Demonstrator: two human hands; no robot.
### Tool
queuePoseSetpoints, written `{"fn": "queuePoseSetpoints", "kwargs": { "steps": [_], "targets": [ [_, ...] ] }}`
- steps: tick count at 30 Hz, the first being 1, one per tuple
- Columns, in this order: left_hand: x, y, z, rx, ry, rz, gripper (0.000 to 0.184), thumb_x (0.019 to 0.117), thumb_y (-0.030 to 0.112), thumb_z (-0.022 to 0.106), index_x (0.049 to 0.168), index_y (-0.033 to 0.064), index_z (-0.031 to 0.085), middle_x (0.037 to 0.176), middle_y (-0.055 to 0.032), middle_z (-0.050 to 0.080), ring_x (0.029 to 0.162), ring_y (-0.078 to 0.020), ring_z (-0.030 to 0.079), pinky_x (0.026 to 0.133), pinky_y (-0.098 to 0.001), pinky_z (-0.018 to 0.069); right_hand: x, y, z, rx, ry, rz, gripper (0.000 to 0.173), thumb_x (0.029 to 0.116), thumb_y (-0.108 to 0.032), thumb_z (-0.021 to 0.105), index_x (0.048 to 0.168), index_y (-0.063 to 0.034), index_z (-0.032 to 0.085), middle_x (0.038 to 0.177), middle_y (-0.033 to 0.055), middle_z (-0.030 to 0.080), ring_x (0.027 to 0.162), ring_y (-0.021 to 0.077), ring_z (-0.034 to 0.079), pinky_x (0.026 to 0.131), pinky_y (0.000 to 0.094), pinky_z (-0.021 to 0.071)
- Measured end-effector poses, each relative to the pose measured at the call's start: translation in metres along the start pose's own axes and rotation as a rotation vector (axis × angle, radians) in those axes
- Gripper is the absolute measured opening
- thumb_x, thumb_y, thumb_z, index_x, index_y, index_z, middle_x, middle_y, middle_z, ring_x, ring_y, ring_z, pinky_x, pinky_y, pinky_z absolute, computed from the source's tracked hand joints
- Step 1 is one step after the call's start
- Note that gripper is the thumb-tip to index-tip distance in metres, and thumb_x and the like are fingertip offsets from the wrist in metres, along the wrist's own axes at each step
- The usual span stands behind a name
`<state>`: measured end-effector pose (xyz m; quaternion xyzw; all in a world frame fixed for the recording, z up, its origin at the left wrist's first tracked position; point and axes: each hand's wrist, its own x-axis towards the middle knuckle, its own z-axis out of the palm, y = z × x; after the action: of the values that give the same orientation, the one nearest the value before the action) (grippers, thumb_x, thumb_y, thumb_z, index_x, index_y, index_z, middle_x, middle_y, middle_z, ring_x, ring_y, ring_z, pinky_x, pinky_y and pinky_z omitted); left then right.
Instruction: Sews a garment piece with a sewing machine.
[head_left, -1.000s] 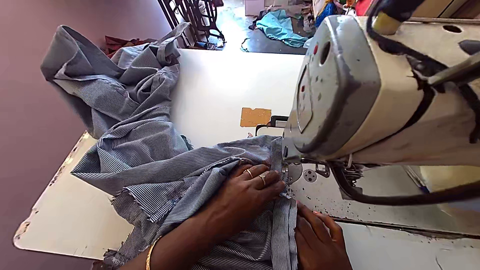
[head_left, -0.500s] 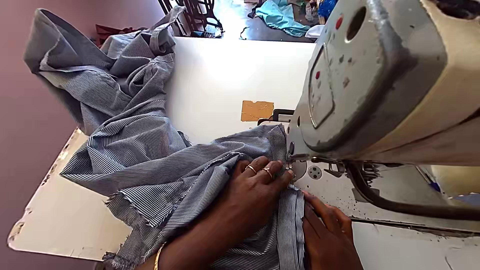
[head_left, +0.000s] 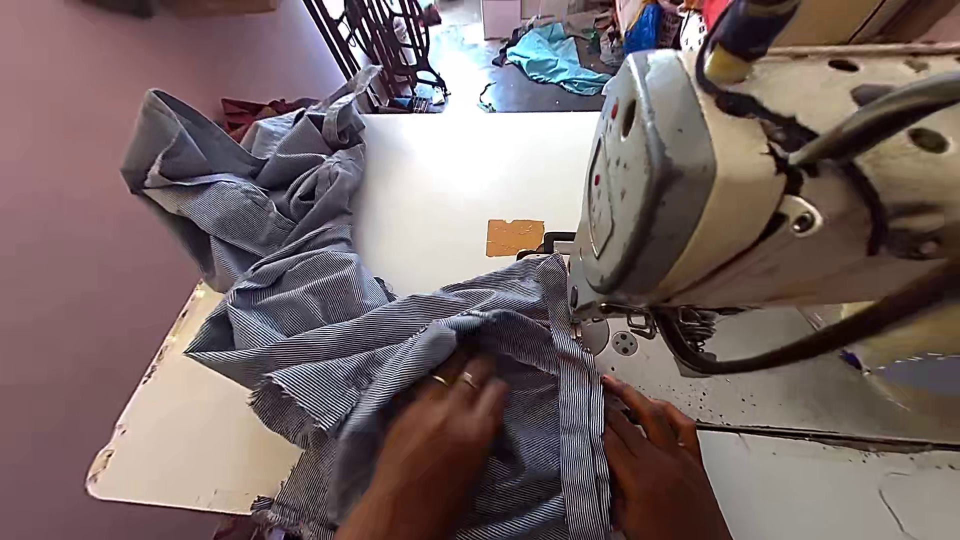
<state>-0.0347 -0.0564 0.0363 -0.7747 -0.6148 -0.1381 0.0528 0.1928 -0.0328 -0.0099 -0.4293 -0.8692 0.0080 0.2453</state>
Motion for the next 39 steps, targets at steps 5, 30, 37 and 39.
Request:
{"fn": "queuePoseSetpoints", "kwargs": {
  "steps": [5, 30, 37, 39],
  "targets": [
    [0.023, 0.017, 0.002, -0.049, 0.023, -0.003, 0.016, 0.092, 0.015, 0.059, 0.096, 0.0088, 0.073, 0.08, -0.0081, 0.067, 0.066, -0.0267, 0.069, 0.05, -0.0418, 0.0542, -0.01, 0.0, -0.006, 0.026, -0.015, 0.009, 0.029, 0.0945, -0.005, 0.05, 0.103, -0.013, 0.076, 0.124, -0.0009, 0.074, 0.124, 0.0232, 0.062, 0.103, 0.0442, 0.0421],
    [0.048, 0.006, 0.021, -0.557, 0.137, 0.098, 0.024, 0.0887, 0.002, 0.058, 0.102, 0.0061, 0.078, 0.106, -0.0049, 0.076, 0.103, -0.0134, 0.069, 0.093, -0.0225, 0.0501, 0.01, -0.04, -0.05, 0.881, -0.343, 0.135, 0.019, 0.0952, -0.007, 0.061, 0.102, 0.0007, 0.076, 0.093, 0.0157, 0.073, 0.087, 0.0265, 0.071, 0.075, 0.041, 0.0584],
    [0.052, 0.006, 0.024, -0.572, 0.154, 0.094, 0.025, 0.086, 0.005, 0.061, 0.103, 0.0104, 0.078, 0.107, 0.001, 0.075, 0.101, -0.0063, 0.067, 0.09, -0.0185, 0.0504, 0.004, 0.012, 0.003, 0.063, -0.023, 0.036, 0.042, 0.1063, -0.04, 0.04, 0.135, -0.023, 0.067, 0.146, -0.0042, 0.061, 0.139, 0.021, 0.052, 0.11, 0.0529, 0.0359],
    [0.051, 0.009, 0.025, -0.516, 0.149, 0.117, 0.023, 0.0855, 0.007, 0.062, 0.1, 0.0123, 0.078, 0.105, 0.0, 0.075, 0.104, -0.0119, 0.067, 0.092, -0.0239, 0.0515, 0.0, 0.008, 0.002, 0.032, -0.039, 0.006, 0.039, 0.1071, -0.035, 0.04, 0.13, -0.0219, 0.069, 0.143, -0.0044, 0.063, 0.137, 0.0192, 0.053, 0.112, 0.0526, 0.035]
  ]
}}
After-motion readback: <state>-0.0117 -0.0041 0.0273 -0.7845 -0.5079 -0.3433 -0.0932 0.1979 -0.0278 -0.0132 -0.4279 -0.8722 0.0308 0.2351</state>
